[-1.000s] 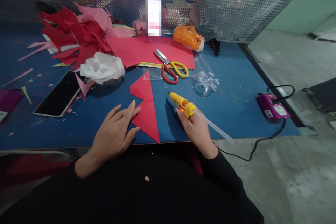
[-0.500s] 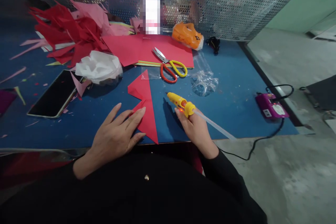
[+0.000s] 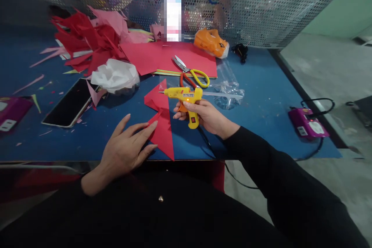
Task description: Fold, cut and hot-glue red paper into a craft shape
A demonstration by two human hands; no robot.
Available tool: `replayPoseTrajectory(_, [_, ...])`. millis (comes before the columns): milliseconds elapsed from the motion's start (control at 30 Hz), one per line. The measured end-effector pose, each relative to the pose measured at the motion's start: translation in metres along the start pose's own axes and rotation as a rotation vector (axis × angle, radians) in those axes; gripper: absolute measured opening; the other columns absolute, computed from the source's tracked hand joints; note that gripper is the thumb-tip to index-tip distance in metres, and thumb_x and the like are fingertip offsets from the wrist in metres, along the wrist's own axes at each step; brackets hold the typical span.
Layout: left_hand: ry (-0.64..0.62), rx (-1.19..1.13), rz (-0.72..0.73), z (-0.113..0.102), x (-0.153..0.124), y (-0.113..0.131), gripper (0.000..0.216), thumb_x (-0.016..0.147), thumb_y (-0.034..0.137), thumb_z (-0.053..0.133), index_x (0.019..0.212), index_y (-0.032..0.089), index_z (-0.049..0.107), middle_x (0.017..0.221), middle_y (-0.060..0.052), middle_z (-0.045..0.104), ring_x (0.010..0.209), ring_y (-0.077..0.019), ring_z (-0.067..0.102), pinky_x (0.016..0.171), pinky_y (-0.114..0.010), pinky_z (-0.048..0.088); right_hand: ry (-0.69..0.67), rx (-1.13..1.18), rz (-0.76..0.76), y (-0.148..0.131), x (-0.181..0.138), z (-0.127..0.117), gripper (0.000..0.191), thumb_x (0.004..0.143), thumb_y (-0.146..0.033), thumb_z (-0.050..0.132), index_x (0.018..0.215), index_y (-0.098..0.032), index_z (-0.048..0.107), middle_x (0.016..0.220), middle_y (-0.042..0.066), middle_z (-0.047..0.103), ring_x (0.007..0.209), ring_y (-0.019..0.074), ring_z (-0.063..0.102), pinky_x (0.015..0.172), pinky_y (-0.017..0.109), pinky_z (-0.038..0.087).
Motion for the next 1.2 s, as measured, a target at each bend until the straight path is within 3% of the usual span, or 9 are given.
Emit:
replayPoseTrajectory(167, [-0.018,-0.016,-0.018,0.0,0.003,-0.003,0.052,0.1,0.038,0.047,0.137,0.003,0.053,0.106,-0.012,0.076,0.108,-0.0293,0.065,0.117,-0.055,0.028,0.107,-0.218,-0.144,-0.004,0.008,-0.017,0.036,0.084,-0.054,0.067,0.081,-0.019,0.071,0.072,0.002,0.07,0.057,0.0117,0.061,0.057,0.025,0.049])
replayPoseTrajectory(300, [-0.04,-0.008,0.016,0.001,0.005,0.001,0.049,0.099,0.036,0.049,0.135,0.003,0.055,0.113,-0.012,0.075,0.109,-0.0304,0.064,0.116,-0.055,0.03,0.111,-0.397,-0.177,-0.008,0.003,-0.016,0.041,0.085,-0.059,0.063,0.078,-0.019,0.07,0.061,0.0,0.065,0.056,0.0126,0.059,0.056,0.026,0.046])
replayPoseTrajectory(500, [-0.014,-0.046,0.009,-0.001,0.004,-0.001,0.044,0.098,0.031,0.052,0.134,0.006,0.057,0.115,-0.01,0.075,0.106,-0.0281,0.065,0.116,-0.052,0.03,0.099,-0.411,-0.131,-0.005,0.004,-0.015,0.043,0.087,-0.06,0.059,0.08,-0.018,0.069,0.062,0.0,0.063,0.058,0.0122,0.059,0.058,0.025,0.045])
replayPoseTrajectory(667, [-0.09,-0.273,-0.214,0.004,0.001,-0.028,0.052,0.102,0.032,0.04,0.152,0.015,0.037,0.123,-0.006,0.072,0.12,-0.0224,0.059,0.119,-0.047,0.028,0.105,-0.427,-0.134,-0.005,0.005,-0.016,0.043,0.087,-0.06,0.059,0.079,-0.019,0.069,0.061,0.0,0.063,0.057,0.0122,0.058,0.055,0.025,0.043])
replayPoseTrajectory(767, [-0.077,-0.308,-0.263,0.003,0.0,-0.034,0.055,0.103,0.035,0.036,0.155,0.017,0.029,0.13,-0.005,0.069,0.127,-0.022,0.054,0.118,-0.046,0.029,0.095,-0.45,-0.135,-0.005,0.004,-0.014,0.043,0.088,-0.059,0.057,0.078,-0.019,0.069,0.06,0.0,0.063,0.056,0.012,0.058,0.054,0.025,0.041])
replayPoseTrajectory(933, [-0.135,-0.129,-0.106,0.011,0.002,-0.015,0.053,0.102,0.039,0.04,0.147,0.01,0.043,0.137,-0.012,0.064,0.127,-0.028,0.055,0.117,-0.049,0.03,0.082,-0.455,-0.152,-0.007,0.004,-0.013,0.044,0.087,-0.06,0.057,0.078,-0.019,0.069,0.059,0.0,0.062,0.057,0.0126,0.058,0.055,0.025,0.042])
replayPoseTrajectory(1200, [-0.025,-0.017,-0.007,0.005,0.006,0.001,0.057,0.101,0.04,0.045,0.147,0.006,0.042,0.124,-0.014,0.071,0.113,-0.0291,0.065,0.113,-0.05,0.038,0.089,-0.421,-0.125,-0.002,0.005,-0.016,0.041,0.088,-0.057,0.059,0.081,-0.018,0.069,0.063,0.001,0.064,0.058,0.0124,0.059,0.057,0.025,0.043])
Point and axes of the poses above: each hand's wrist, its own x-axis towards the middle knuckle, its own z-axis out of the palm, y = z × x, the point moved 9 cm from there along x, towards the middle knuckle
